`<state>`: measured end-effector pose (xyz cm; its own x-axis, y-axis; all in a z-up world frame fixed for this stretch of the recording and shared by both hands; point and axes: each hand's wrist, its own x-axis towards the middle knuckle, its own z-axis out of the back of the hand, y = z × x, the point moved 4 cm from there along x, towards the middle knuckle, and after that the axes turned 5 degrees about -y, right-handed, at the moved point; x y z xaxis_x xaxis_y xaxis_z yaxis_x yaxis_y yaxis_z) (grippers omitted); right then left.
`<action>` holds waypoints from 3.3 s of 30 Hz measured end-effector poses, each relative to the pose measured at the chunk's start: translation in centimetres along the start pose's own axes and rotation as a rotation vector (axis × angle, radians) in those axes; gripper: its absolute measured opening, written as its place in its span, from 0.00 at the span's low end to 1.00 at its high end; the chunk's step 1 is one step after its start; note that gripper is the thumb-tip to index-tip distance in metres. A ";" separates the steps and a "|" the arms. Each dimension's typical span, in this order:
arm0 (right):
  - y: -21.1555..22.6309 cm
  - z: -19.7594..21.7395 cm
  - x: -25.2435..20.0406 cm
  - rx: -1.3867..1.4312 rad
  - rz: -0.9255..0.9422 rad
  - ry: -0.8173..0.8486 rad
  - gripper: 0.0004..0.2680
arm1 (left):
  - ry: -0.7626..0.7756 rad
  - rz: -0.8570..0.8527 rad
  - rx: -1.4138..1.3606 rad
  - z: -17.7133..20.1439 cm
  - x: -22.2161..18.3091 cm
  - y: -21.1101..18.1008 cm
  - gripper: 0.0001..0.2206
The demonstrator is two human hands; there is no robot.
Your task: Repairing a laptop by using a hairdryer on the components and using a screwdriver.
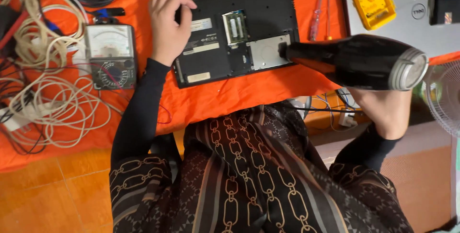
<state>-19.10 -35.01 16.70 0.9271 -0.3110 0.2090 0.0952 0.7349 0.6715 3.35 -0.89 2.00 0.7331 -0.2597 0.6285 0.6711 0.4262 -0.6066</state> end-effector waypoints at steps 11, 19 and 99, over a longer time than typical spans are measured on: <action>-0.2 -0.4 0.2 -0.053 0.090 -0.054 0.16 | 0.001 -0.004 0.011 -0.4 -0.5 0.6 0.05; -1.8 -3.0 0.1 0.086 0.102 0.053 0.12 | -0.007 0.021 -0.008 -0.5 -0.5 1.0 0.05; -1.7 -19.4 18.3 0.696 0.189 0.339 0.08 | -0.363 0.089 0.020 6.6 1.0 1.4 0.04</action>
<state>4.70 -30.29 5.56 0.9754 0.0641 0.2109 -0.2191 0.1767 0.9596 4.30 5.15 5.01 0.6990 0.1014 0.7079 0.6018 0.4514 -0.6589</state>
